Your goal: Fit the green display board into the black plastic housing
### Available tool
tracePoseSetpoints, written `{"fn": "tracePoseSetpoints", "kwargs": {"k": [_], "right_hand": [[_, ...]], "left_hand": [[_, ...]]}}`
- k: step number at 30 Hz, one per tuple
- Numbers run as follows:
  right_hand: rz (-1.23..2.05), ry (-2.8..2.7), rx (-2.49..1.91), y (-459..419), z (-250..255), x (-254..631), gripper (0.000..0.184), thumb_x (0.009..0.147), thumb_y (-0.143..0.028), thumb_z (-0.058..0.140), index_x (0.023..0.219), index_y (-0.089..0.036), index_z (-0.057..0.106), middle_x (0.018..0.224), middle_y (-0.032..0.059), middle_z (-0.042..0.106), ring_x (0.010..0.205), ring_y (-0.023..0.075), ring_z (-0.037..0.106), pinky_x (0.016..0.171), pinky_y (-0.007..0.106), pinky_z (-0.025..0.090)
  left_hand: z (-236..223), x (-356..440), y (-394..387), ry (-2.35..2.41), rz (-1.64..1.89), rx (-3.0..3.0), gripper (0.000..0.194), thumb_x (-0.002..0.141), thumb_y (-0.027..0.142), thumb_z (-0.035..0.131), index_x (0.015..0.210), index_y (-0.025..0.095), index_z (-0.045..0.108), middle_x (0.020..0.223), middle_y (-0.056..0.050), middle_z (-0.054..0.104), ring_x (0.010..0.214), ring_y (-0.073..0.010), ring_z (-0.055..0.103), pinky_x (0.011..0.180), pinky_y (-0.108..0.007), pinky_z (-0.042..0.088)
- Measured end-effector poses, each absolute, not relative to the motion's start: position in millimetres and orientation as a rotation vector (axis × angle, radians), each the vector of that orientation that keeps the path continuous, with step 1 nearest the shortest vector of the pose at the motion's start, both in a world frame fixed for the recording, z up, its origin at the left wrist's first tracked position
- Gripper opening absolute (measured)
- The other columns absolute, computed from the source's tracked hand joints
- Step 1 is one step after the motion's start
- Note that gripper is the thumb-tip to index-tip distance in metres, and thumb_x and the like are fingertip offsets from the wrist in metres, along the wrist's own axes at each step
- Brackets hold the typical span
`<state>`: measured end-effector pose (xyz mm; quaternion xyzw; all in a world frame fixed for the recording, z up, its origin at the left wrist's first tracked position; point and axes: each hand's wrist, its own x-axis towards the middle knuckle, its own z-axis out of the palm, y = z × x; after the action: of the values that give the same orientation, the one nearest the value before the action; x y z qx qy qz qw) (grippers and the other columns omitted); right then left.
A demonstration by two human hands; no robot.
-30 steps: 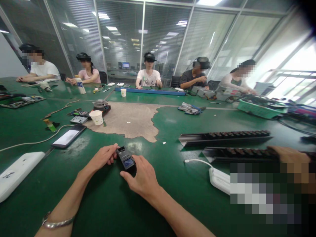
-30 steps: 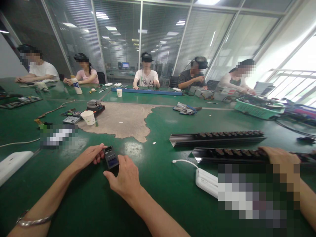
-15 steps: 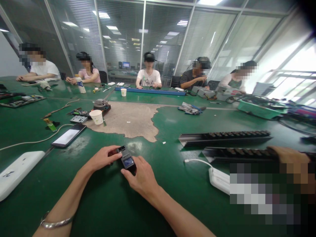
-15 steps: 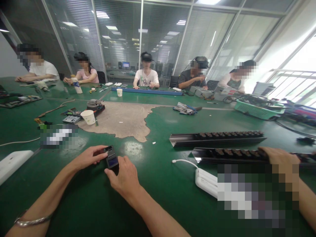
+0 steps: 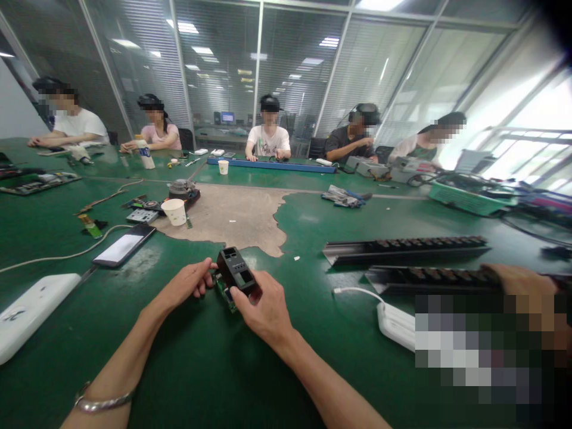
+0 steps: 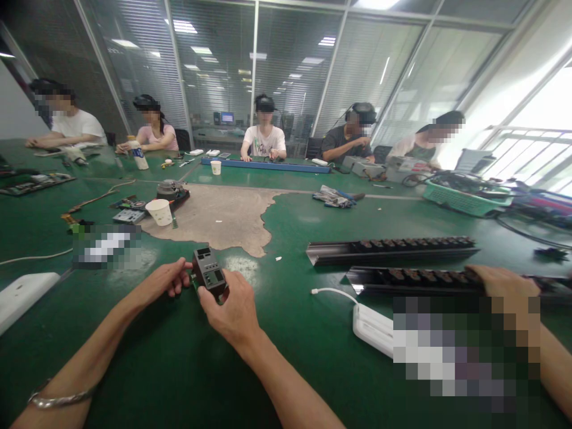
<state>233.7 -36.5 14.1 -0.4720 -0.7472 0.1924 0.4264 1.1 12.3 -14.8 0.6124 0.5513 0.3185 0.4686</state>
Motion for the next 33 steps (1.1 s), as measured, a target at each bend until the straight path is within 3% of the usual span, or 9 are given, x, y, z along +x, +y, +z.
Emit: {"fn": "tracePoseSetpoints", "kwargs": {"k": [6, 13, 18, 24, 33], "right_hand": [[0.433, -1.768, -1.291, -19.3, 7.7, 244.1, 0.024, 0.083, -0.029, 0.060, 0.105, -0.020, 0.062, 0.096, 0.0052, 0.064, 0.086, 0.0199, 0.058, 0.074, 0.030, 0.046], [0.432, -1.879, -1.554, -12.1, -5.4, 252.3, 0.020, 0.080, -0.031, 0.062, 0.096, -0.019, 0.061, 0.096, 0.0079, 0.063, 0.091, 0.0233, 0.059, 0.082, 0.035, 0.047], [0.375, -1.914, -1.617, -11.5, -8.0, 255.8, 0.040, 0.076, -0.037, 0.069, 0.110, -0.019, 0.058, 0.103, 0.0104, 0.061, 0.096, 0.0259, 0.059, 0.083, 0.037, 0.046], [0.375, -1.888, -1.491, -10.4, 2.3, 255.5, 0.021, 0.079, -0.033, 0.065, 0.093, -0.019, 0.062, 0.091, 0.0070, 0.064, 0.087, 0.0228, 0.059, 0.078, 0.033, 0.046], [0.460, -1.912, -1.210, -34.4, 14.6, 237.8, 0.020, 0.079, -0.036, 0.067, 0.088, -0.020, 0.061, 0.080, 0.0015, 0.061, 0.069, 0.0160, 0.054, 0.063, 0.027, 0.042]], "left_hand": [[-14.7, 1.4, 11.4, 1.346, 0.765, 1.540, 0.065, 0.088, 0.068, 0.042, 0.119, 0.015, 0.063, 0.076, -0.003, 0.059, 0.057, -0.0126, 0.052, 0.048, -0.023, 0.044], [-16.5, 1.3, 11.9, 1.357, 0.754, 1.536, 0.065, 0.090, 0.066, 0.039, 0.121, 0.013, 0.062, 0.077, -0.003, 0.058, 0.058, -0.0125, 0.051, 0.047, -0.022, 0.044], [-18.9, 0.5, 12.7, 1.371, 0.745, 1.545, 0.063, 0.090, 0.065, 0.041, 0.120, 0.015, 0.063, 0.079, -0.003, 0.059, 0.058, -0.0123, 0.052, 0.047, -0.022, 0.044], [-19.3, 0.0, 13.0, 1.371, 0.734, 1.571, 0.062, 0.090, 0.065, 0.040, 0.117, 0.015, 0.063, 0.079, -0.003, 0.059, 0.057, -0.0120, 0.051, 0.046, -0.021, 0.043], [-17.9, 2.3, 11.2, 1.366, 0.801, 1.519, 0.067, 0.091, 0.068, 0.034, 0.113, 0.012, 0.062, 0.078, -0.005, 0.062, 0.057, -0.0136, 0.054, 0.047, -0.023, 0.044]]}}
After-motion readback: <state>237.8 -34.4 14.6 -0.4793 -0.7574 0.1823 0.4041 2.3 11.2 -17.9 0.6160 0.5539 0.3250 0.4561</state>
